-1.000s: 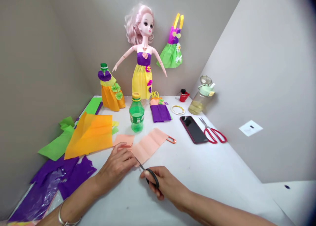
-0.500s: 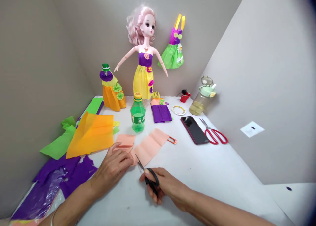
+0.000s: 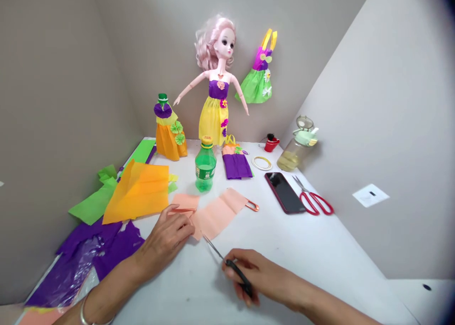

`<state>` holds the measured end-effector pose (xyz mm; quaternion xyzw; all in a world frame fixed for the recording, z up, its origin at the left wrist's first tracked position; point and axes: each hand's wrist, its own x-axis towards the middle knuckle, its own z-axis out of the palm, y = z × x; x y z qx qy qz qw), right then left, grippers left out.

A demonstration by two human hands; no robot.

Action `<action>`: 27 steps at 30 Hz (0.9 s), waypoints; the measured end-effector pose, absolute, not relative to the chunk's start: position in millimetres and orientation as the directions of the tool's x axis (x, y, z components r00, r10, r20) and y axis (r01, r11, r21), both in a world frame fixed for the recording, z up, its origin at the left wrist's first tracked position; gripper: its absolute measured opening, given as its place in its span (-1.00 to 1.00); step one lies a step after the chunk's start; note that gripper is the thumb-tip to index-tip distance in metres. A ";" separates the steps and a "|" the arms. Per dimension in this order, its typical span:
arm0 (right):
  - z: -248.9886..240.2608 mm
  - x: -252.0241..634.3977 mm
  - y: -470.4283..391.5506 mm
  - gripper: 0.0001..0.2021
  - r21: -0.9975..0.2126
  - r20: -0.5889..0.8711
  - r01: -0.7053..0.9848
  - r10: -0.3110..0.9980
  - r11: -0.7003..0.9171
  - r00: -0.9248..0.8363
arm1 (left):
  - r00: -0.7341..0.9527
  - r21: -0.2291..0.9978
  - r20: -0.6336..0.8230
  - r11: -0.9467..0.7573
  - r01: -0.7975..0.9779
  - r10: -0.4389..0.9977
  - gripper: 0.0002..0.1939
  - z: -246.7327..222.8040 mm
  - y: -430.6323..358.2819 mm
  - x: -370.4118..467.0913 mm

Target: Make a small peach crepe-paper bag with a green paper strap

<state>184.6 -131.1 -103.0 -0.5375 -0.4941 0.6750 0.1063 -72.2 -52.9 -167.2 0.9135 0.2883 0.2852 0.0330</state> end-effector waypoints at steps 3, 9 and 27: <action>-89.2 210.1 -137.7 -0.87 -0.734 -0.502 0.652 0.800 -0.193 -0.328 | 0.662 0.224 0.510 -0.828 0.514 0.549 -0.80 -167.6 -53.7 -71.4; -90.6 286.4 -155.2 -0.56 -0.256 -0.287 0.953 0.928 0.163 -0.236 | 0.738 0.300 0.409 -0.843 0.447 0.537 -0.89 -162.0 -57.5 -70.2; -123.2 253.2 -40.0 -0.58 0.028 -0.171 0.991 0.977 0.131 -0.124 | 0.784 0.506 0.179 -0.739 0.445 0.594 -0.74 -128.3 -55.5 -74.9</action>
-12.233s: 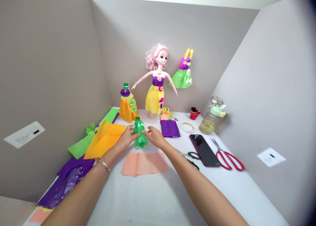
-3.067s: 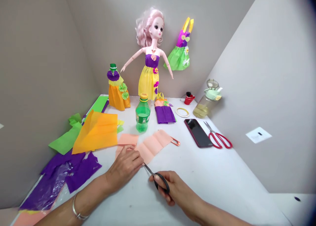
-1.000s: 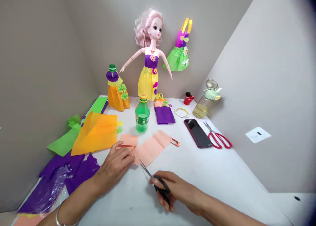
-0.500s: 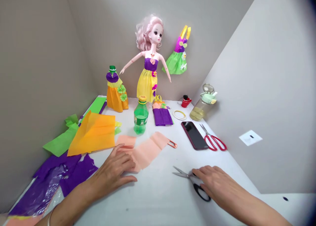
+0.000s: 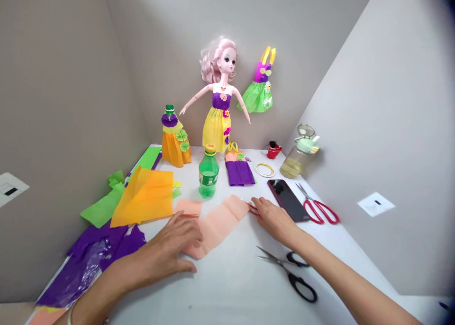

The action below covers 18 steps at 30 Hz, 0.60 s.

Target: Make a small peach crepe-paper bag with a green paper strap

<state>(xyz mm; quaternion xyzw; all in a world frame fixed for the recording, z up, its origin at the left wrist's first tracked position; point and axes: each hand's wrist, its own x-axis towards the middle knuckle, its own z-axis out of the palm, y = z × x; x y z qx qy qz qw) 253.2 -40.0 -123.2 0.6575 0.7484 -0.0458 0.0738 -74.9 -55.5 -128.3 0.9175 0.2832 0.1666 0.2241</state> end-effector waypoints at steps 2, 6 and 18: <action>-119.3 262.7 -45.4 -0.65 0.019 -0.218 0.995 0.971 0.101 -0.094 | 0.772 0.470 0.191 -0.747 0.469 0.606 -0.71 -136.4 -61.6 -74.8; -102.5 286.3 -67.1 -0.83 -0.010 -0.287 1.000 0.958 0.024 -0.026 | 0.737 0.383 0.272 -0.772 0.507 0.619 -0.90 -150.0 -66.3 -75.3; -107.9 206.2 -133.8 -0.78 -0.913 -0.317 0.365 0.880 -0.183 -0.353 | 0.693 0.311 0.441 -0.821 0.479 0.571 -0.83 -150.7 -77.7 -77.3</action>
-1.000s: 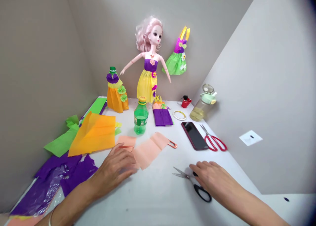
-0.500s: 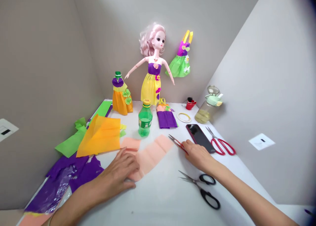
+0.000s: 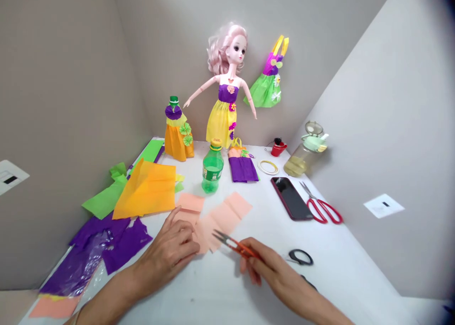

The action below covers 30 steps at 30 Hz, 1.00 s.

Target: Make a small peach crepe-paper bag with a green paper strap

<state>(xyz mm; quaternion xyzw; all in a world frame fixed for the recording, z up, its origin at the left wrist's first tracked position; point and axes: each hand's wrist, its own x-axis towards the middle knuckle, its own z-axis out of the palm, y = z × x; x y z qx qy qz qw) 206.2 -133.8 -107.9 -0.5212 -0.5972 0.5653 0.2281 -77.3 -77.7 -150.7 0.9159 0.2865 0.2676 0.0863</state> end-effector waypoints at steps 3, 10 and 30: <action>-118.2 180.2 -138.8 -0.82 -0.930 -0.323 0.279 0.893 -0.239 -0.314 | 0.689 0.300 0.451 -0.823 0.482 0.568 -0.84 -151.8 -78.1 -75.7; -123.9 168.1 -147.0 -0.73 -0.935 -0.333 -0.049 0.919 -0.351 -0.211 | 0.700 0.291 0.449 -0.832 0.472 0.555 -0.82 -153.8 -78.7 -74.5; -165.9 156.4 -149.9 -0.86 0.035 0.343 0.923 0.863 0.383 -0.371 | 0.720 0.320 0.440 -0.843 0.432 0.536 -0.83 -154.0 -81.6 -74.4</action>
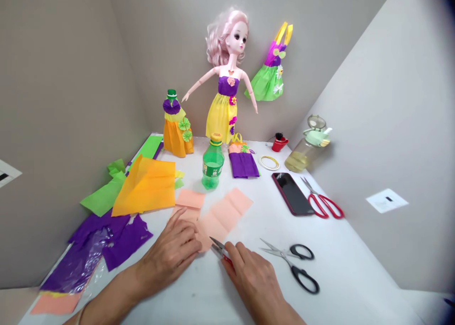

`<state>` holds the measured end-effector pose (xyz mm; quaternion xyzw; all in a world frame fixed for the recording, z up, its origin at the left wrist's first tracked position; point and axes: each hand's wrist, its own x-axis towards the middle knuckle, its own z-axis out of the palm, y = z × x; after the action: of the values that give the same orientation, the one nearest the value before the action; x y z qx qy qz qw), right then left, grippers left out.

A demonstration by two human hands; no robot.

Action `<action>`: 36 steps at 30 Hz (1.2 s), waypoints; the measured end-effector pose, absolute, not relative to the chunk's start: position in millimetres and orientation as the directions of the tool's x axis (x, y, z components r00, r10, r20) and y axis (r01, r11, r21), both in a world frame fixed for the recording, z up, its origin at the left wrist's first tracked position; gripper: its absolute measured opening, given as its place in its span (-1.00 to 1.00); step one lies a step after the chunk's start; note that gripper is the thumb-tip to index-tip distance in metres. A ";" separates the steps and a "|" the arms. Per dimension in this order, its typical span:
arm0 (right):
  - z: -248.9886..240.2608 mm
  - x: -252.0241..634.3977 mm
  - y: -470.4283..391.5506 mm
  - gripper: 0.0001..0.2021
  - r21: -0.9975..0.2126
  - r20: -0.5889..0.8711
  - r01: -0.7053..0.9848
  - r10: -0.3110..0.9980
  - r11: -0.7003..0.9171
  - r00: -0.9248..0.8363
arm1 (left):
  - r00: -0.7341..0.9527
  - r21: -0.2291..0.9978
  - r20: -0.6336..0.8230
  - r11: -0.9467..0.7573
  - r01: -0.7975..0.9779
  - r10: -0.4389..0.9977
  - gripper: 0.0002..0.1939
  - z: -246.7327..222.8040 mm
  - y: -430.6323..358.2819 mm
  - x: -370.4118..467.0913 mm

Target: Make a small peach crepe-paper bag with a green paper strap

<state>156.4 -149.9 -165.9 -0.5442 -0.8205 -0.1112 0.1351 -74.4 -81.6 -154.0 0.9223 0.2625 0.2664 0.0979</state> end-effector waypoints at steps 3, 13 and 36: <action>-162.3 146.6 -147.6 -0.86 0.108 0.358 0.908 0.836 0.405 -0.415 | 0.712 0.320 0.452 -0.842 0.433 0.538 -0.82 -152.8 -82.1 -72.8; -152.9 125.8 -136.7 -0.70 0.139 0.383 0.900 0.816 0.413 -0.434 | 0.698 0.331 0.477 -0.845 0.421 0.534 -0.83 -147.8 -82.7 -70.4; -162.9 117.8 -134.5 -0.69 0.133 0.393 0.932 0.845 0.339 -0.363 | 0.670 0.351 0.482 -0.825 0.442 0.564 -0.80 -147.9 -83.9 -71.5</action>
<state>117.8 -134.5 -162.9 -0.5496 -0.8080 -0.1694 0.1283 -71.5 -83.9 -147.9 0.9081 0.2770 0.2969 0.1027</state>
